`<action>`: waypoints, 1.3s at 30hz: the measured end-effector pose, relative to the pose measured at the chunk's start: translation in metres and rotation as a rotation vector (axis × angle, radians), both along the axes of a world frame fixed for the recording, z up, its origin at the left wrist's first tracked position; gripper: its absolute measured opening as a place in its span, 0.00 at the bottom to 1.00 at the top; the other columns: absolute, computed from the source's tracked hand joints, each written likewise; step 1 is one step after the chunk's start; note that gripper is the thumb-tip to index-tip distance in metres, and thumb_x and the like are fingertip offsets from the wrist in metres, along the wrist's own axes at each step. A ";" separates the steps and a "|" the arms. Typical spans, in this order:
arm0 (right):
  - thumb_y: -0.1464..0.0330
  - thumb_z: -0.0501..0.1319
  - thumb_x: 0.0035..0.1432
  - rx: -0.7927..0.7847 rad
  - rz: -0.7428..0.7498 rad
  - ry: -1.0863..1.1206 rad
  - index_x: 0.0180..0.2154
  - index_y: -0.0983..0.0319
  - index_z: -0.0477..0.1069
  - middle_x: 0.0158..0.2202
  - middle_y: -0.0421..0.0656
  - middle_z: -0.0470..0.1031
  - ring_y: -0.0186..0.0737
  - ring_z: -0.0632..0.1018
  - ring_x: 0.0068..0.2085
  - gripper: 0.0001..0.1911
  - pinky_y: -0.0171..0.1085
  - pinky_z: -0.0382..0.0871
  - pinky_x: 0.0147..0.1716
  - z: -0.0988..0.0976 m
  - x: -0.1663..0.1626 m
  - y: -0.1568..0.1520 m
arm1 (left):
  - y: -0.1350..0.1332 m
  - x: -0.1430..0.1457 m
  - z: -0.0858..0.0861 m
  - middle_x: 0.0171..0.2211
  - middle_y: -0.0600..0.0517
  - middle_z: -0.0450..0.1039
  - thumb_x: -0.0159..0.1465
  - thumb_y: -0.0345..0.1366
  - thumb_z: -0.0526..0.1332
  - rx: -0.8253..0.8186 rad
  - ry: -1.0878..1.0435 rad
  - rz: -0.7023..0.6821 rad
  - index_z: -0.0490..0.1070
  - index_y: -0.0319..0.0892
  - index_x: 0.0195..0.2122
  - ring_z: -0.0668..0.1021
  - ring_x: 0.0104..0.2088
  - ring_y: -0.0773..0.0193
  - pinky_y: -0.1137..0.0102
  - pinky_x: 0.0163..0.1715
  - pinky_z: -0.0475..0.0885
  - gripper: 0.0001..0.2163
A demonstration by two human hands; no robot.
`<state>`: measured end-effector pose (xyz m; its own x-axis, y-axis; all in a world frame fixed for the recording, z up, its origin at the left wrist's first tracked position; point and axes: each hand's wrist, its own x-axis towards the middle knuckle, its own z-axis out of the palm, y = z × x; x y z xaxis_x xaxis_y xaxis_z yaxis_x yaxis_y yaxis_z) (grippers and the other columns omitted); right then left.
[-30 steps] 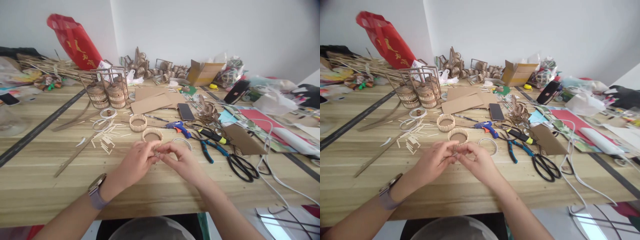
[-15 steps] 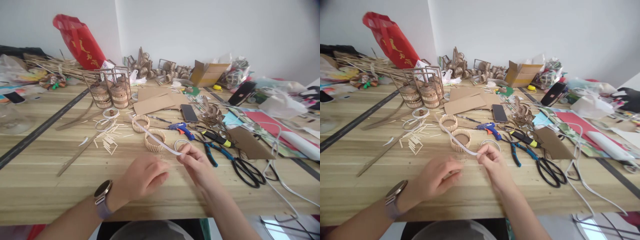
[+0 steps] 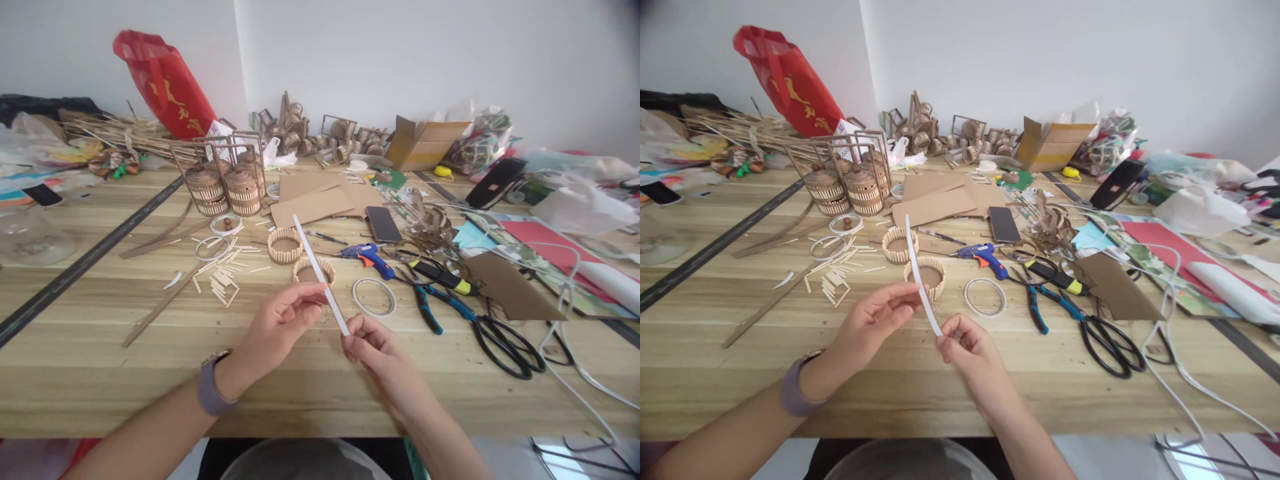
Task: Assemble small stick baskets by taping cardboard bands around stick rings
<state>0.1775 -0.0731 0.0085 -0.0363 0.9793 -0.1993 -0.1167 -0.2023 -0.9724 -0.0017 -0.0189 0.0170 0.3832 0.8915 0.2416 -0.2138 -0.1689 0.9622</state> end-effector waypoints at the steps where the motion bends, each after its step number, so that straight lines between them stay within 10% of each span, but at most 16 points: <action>1: 0.58 0.68 0.49 -0.002 0.018 -0.024 0.25 0.60 0.65 0.21 0.34 0.61 0.32 0.59 0.25 0.16 0.33 0.53 0.27 0.001 -0.001 -0.001 | 0.000 0.000 0.001 0.47 0.49 0.78 0.64 0.34 0.62 -0.016 0.005 0.004 0.75 0.44 0.49 0.79 0.47 0.62 0.68 0.48 0.75 0.12; 28: 0.66 0.59 0.56 0.133 0.196 -0.468 0.27 0.58 0.64 0.22 0.36 0.64 0.34 0.65 0.25 0.07 0.33 0.58 0.24 0.005 -0.019 -0.023 | -0.001 0.001 -0.001 0.33 0.52 0.77 0.59 0.34 0.63 -0.060 0.253 0.194 0.74 0.44 0.52 0.76 0.33 0.65 0.70 0.34 0.74 0.18; 39: 0.60 0.51 0.58 0.031 -0.390 -1.572 0.38 0.62 0.73 0.40 0.55 0.77 0.58 0.76 0.43 0.16 0.50 0.68 0.42 -0.004 0.181 -0.024 | 0.000 0.003 -0.005 0.36 0.50 0.75 0.59 0.36 0.63 -0.104 0.224 0.150 0.72 0.41 0.53 0.75 0.33 0.65 0.70 0.33 0.74 0.20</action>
<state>0.3584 -0.0971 0.0048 0.4125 0.8836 0.2215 0.9081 -0.3796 -0.1769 0.0016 -0.0192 0.0124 0.2791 0.9577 0.0705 0.0259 -0.0809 0.9964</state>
